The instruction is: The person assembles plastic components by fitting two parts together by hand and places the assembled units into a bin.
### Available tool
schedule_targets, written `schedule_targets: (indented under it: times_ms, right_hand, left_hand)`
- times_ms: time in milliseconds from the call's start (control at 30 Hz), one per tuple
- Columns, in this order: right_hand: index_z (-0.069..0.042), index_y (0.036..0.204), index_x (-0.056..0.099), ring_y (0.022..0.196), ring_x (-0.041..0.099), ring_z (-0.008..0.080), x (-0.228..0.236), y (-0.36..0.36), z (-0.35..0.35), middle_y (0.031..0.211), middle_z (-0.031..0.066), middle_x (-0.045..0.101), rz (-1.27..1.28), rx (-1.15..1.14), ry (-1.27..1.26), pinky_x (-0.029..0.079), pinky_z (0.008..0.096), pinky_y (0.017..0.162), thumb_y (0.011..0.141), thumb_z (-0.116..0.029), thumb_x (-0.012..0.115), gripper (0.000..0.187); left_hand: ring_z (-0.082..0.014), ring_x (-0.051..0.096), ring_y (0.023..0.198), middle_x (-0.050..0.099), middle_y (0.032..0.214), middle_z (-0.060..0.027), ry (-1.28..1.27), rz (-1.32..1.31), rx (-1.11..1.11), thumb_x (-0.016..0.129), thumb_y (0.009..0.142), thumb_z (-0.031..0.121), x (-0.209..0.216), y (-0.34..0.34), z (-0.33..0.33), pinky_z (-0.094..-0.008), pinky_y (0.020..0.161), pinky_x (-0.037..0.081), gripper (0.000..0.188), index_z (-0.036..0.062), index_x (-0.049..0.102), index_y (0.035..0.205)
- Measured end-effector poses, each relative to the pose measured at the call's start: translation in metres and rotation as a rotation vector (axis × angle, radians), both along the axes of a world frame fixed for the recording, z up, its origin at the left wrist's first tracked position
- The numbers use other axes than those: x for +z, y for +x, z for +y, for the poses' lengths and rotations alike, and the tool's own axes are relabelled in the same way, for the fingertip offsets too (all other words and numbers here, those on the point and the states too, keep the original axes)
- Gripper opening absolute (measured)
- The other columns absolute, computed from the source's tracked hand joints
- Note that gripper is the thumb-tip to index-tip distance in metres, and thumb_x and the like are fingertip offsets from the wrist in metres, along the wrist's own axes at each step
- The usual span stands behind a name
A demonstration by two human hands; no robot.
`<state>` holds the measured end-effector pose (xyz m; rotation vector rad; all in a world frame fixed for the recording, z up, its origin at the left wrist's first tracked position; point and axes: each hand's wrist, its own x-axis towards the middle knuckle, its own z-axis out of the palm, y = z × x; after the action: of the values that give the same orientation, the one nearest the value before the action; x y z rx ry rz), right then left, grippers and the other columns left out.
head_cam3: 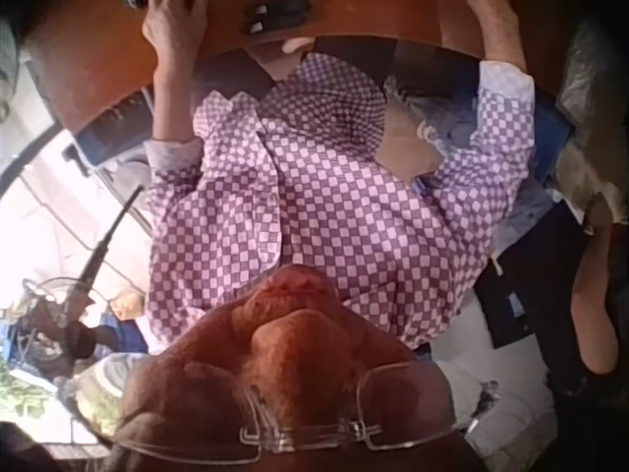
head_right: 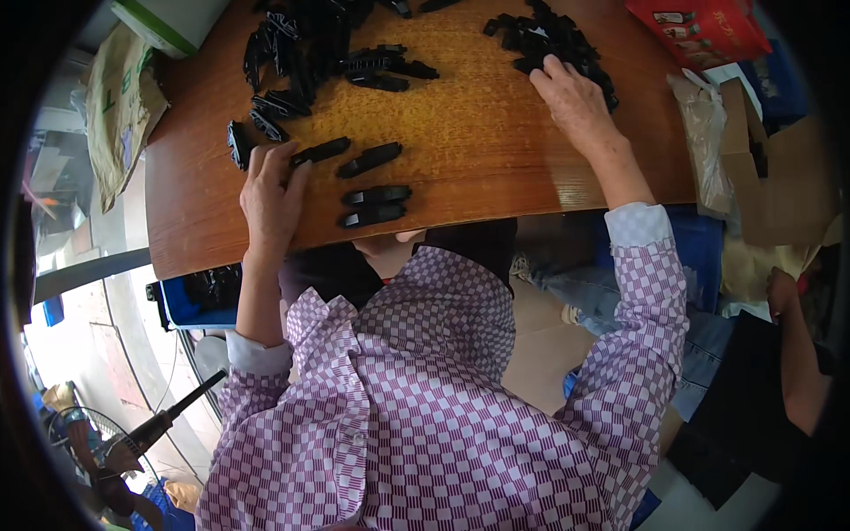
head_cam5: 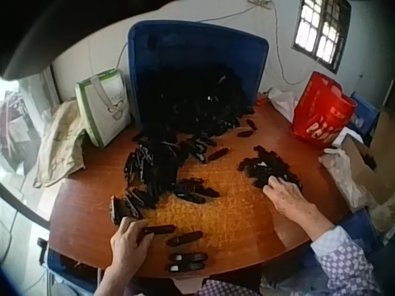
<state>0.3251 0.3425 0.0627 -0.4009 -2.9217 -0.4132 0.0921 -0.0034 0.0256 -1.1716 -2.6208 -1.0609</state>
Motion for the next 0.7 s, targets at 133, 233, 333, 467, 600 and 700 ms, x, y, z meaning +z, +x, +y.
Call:
schedule_targets:
  times_ms: [133, 233, 333, 467, 600, 700]
  right_hand:
    - [-0.005, 0.112, 0.056, 0.096, 0.064, 0.0329, -0.008, 0.001, 0.007, 0.108, 0.0108, 0.052, -0.033, -0.029, -0.056, 0.057, 0.0423, 0.077, 0.091, 0.0, 0.056, 0.021]
    - [-0.005, 0.111, 0.055, 0.099, 0.063, 0.0341, -0.008, 0.0, 0.008, 0.11, 0.0123, 0.052, 0.011, -0.077, -0.095, 0.056, 0.0437, 0.078, 0.091, 0.002, 0.055, 0.022]
    - [-0.004, 0.111, 0.056, 0.098, 0.063, 0.0337, -0.012, 0.001, 0.017, 0.11, 0.012, 0.053, -0.001, -0.069, -0.038, 0.056, 0.0439, 0.077, 0.091, 0.001, 0.056, 0.021]
    - [-0.004, 0.11, 0.056, 0.096, 0.063, 0.033, -0.011, -0.005, 0.02, 0.107, 0.0117, 0.053, -0.013, -0.048, -0.036, 0.056, 0.042, 0.076, 0.089, 0.0, 0.06, 0.022]
    - [-0.004, 0.107, 0.057, 0.089, 0.065, 0.0269, -0.008, -0.005, 0.017, 0.101, 0.0087, 0.056, 0.179, -0.037, -0.237, 0.055, 0.0356, 0.071, 0.09, -0.002, 0.063, 0.018]
    - [-0.004, 0.104, 0.059, 0.083, 0.065, 0.0204, -0.016, -0.012, 0.002, 0.097, 0.0057, 0.058, 0.339, -0.099, -0.629, 0.054, 0.0304, 0.068, 0.091, -0.004, 0.064, 0.014]
  left_hand:
    - [-0.0299, 0.064, 0.09, 0.06, 0.102, -0.0068, -0.107, 0.039, -0.127, 0.069, 0.087, 0.021, -0.004, 0.002, 0.014, -0.0396, 0.076, 0.051, 0.021, 0.0092, 0.067, 0.104]
    - [-0.0296, 0.065, 0.09, 0.06, 0.101, -0.0065, -0.122, 0.006, -0.152, 0.068, 0.087, 0.022, -0.004, 0.002, 0.025, -0.0389, 0.076, 0.051, 0.02, 0.0094, 0.068, 0.103]
    - [-0.0286, 0.065, 0.089, 0.06, 0.098, -0.0055, -0.069, 0.005, -0.206, 0.069, 0.087, 0.022, -0.006, 0.002, 0.038, -0.0387, 0.075, 0.051, 0.018, 0.0101, 0.068, 0.1]
    - [-0.0273, 0.065, 0.088, 0.059, 0.097, -0.0045, -0.095, -0.006, -0.259, 0.069, 0.087, 0.022, -0.006, 0.0, 0.047, -0.0382, 0.074, 0.051, 0.017, 0.0109, 0.069, 0.099]
    - [-0.0263, 0.065, 0.089, 0.059, 0.096, -0.0039, -0.072, 0.018, -0.321, 0.07, 0.086, 0.023, -0.007, 0.003, 0.055, -0.038, 0.073, 0.052, 0.018, 0.0112, 0.069, 0.1]
    - [-0.0263, 0.065, 0.089, 0.059, 0.096, -0.004, -0.074, 0.026, -0.357, 0.07, 0.086, 0.023, -0.006, 0.002, 0.06, -0.0383, 0.073, 0.052, 0.019, 0.0112, 0.069, 0.1]
